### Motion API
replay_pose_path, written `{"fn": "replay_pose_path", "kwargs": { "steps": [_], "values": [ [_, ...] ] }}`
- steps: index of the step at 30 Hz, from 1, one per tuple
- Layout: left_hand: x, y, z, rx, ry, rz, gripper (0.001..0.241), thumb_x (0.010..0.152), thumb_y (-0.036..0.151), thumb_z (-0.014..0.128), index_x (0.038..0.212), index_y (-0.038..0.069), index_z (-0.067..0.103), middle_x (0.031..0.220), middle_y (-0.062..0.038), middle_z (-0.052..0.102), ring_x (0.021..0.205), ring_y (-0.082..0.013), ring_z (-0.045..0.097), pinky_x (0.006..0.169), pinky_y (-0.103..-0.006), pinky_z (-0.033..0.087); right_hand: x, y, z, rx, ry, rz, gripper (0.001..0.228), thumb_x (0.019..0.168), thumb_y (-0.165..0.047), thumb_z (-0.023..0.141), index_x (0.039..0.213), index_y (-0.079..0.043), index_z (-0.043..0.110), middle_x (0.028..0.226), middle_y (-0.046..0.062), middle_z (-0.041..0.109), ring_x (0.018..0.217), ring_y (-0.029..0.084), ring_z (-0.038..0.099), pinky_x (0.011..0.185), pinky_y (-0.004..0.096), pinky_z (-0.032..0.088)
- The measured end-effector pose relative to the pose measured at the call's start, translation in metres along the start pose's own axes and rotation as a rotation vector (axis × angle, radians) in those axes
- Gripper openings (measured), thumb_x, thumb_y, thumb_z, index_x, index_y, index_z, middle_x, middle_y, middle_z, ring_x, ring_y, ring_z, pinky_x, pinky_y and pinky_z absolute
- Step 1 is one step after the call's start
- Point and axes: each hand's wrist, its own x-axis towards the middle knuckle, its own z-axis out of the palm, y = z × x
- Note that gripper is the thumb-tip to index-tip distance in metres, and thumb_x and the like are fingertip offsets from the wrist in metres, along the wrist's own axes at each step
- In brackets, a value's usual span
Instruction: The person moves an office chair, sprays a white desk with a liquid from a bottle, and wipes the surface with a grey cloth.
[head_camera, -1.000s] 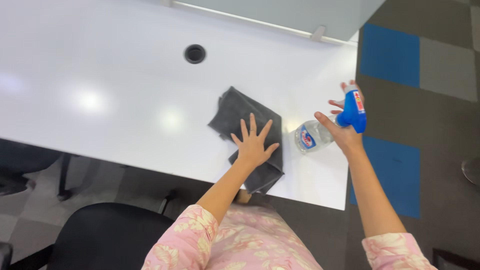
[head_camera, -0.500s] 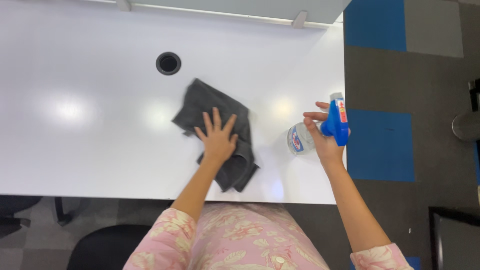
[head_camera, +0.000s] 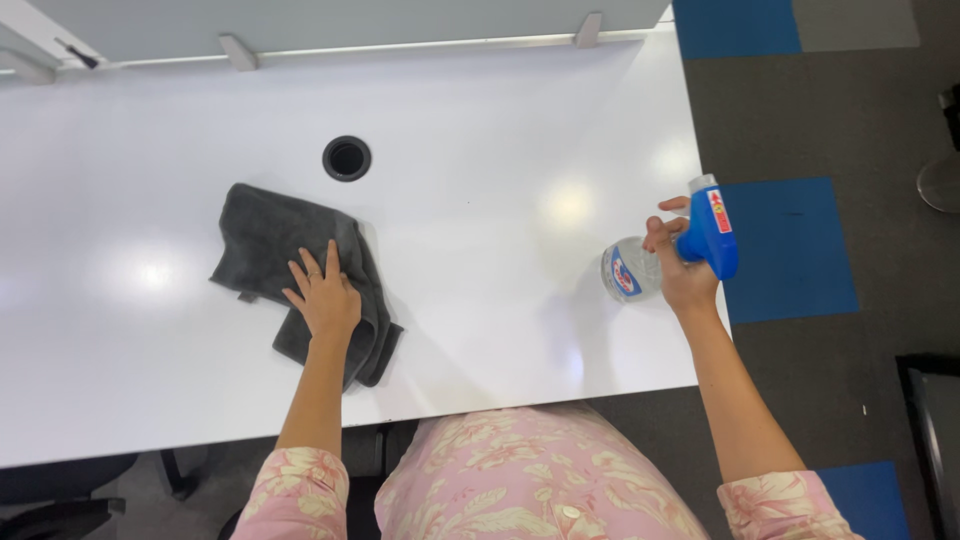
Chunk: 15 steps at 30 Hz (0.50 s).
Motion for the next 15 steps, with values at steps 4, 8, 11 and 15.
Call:
{"fn": "replay_pose_path", "kwargs": {
  "steps": [4,8,11,15],
  "values": [
    [0.0,0.018,-0.015,-0.031,-0.155,-0.052,0.09,0.095,0.069,0.05,0.164,0.02,0.017,0.169,-0.027,-0.004,0.154,-0.0483,-0.012,0.114,-0.077,-0.005,-0.004,-0.022,-0.01,-0.082,-0.069,0.078,0.022,0.099,-0.015,0.077,0.112,-0.002,0.064,0.086,0.004,0.067,0.07,0.01,0.065,0.067,0.026,0.053],
    [-0.002,0.031,-0.028,0.025,-0.29,-0.07,0.14,0.064,0.089,0.063,0.164,0.016,0.0,0.164,-0.032,-0.019,0.149,-0.0503,-0.027,0.109,-0.0789,-0.013,-0.01,-0.037,-0.026,-0.22,-0.063,0.082,0.026,0.096,-0.012,0.076,0.118,-0.002,0.065,0.1,0.002,0.073,0.072,0.011,0.067,0.072,0.029,0.055],
    [0.006,0.034,-0.028,0.091,-0.391,-0.114,0.155,0.053,0.091,0.07,0.163,0.016,-0.008,0.162,-0.033,-0.026,0.147,-0.0515,-0.032,0.107,-0.0793,-0.014,-0.019,-0.039,-0.038,-0.213,0.0,0.145,0.031,0.098,-0.013,0.076,0.125,-0.004,0.065,0.075,0.004,0.068,0.073,0.011,0.068,0.076,0.029,0.055],
    [0.016,0.036,-0.029,0.145,-0.464,-0.169,0.159,0.05,0.092,0.071,0.163,0.017,-0.012,0.162,-0.032,-0.029,0.146,-0.0504,-0.034,0.109,-0.0781,-0.015,-0.021,-0.032,-0.043,-0.119,0.097,0.226,0.026,0.099,-0.013,0.076,0.12,-0.005,0.064,0.074,0.001,0.067,0.072,0.01,0.067,0.075,0.029,0.054]
  ]
}}
